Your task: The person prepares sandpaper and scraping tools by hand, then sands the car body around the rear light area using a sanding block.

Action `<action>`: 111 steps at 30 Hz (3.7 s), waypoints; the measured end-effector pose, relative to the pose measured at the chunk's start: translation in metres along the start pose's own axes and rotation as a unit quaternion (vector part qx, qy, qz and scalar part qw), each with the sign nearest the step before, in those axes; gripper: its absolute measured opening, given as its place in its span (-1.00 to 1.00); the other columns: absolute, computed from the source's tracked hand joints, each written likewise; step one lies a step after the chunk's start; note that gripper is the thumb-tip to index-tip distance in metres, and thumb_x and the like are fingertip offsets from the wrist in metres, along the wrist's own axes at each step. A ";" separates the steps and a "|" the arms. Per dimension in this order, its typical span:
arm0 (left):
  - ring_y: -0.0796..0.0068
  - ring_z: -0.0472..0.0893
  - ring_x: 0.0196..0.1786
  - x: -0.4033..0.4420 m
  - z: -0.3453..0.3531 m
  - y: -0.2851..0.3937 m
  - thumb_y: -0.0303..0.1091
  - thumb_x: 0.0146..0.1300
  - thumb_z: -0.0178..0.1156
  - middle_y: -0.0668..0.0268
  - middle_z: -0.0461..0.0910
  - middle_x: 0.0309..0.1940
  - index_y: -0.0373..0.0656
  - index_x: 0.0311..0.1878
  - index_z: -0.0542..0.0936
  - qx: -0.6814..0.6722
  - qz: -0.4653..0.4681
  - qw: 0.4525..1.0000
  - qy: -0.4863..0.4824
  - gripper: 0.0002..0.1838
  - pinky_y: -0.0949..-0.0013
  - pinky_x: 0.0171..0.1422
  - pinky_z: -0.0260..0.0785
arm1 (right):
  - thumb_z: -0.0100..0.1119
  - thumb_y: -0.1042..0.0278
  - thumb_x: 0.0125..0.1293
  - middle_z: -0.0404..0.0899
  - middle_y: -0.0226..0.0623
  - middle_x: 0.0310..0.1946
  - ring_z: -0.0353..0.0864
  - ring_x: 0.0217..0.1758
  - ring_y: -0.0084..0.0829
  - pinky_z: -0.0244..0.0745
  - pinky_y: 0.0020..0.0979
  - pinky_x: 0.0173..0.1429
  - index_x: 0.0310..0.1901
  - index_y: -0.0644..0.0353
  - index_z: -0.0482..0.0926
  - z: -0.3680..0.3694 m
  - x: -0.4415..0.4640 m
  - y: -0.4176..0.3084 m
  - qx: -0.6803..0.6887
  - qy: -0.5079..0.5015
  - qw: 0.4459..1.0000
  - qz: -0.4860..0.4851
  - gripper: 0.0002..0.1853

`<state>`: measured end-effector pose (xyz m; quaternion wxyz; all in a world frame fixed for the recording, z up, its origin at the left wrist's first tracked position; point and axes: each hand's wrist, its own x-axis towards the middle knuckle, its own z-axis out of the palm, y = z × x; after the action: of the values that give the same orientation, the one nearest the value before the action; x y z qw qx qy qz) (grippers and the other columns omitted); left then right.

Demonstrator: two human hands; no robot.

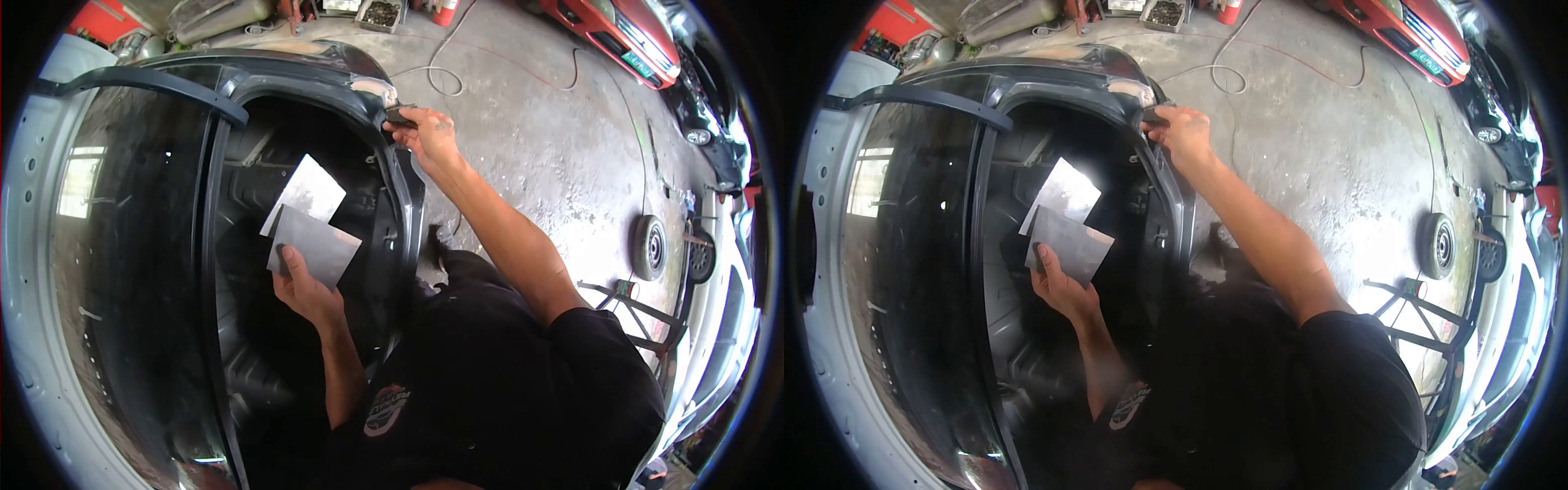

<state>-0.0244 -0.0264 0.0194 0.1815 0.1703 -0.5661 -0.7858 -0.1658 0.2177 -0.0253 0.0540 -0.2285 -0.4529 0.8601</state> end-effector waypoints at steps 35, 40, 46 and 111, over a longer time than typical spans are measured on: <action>0.37 0.72 -0.13 0.003 -0.019 0.000 -0.16 0.54 0.19 0.10 0.68 -0.07 -0.47 0.16 0.55 -0.019 -0.016 0.999 0.031 -0.53 0.36 -0.08 0.63 | 0.24 0.41 0.43 0.71 -0.04 -0.17 0.79 -0.14 -0.20 0.61 -0.33 -0.15 -0.10 0.41 0.58 0.034 -0.011 -0.025 0.002 0.005 0.998 -0.057 -0.80; 0.38 0.72 -0.14 0.003 -0.021 0.001 -0.16 0.54 0.19 0.11 0.69 -0.09 -0.47 0.15 0.56 -0.019 -0.015 0.999 0.035 -0.54 0.37 -0.08 0.63 | 0.26 0.37 0.44 0.71 -0.02 -0.16 0.78 -0.13 -0.20 0.63 -0.32 -0.13 -0.09 0.41 0.58 0.043 -0.014 -0.032 -0.001 0.011 0.999 -0.053 -0.77; 0.38 0.72 -0.13 0.002 -0.025 0.000 -0.16 0.54 0.20 0.12 0.69 -0.08 -0.46 0.14 0.57 -0.025 -0.021 0.998 0.047 -0.55 0.35 -0.07 0.62 | 0.27 0.35 0.44 0.71 0.00 -0.16 0.78 -0.12 -0.19 0.65 -0.32 -0.14 -0.07 0.43 0.57 0.048 -0.009 -0.033 0.004 0.006 0.999 -0.051 -0.74; 0.37 0.73 -0.14 0.000 -0.032 -0.006 -0.20 0.54 0.18 0.11 0.69 -0.06 -0.47 0.17 0.55 -0.019 -0.029 0.999 0.031 -0.56 0.35 -0.09 0.64 | 0.27 0.49 0.36 0.72 -0.23 -0.26 0.69 -0.22 -0.37 0.51 -0.38 -0.19 -0.18 0.31 0.65 0.016 -0.002 0.005 -0.008 0.049 0.998 -0.048 -0.92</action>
<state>-0.0103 -0.0512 0.0037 0.1797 0.2075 -0.5398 -0.7958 -0.1702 0.2025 -0.0209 0.1153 -0.2486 -0.4672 0.8406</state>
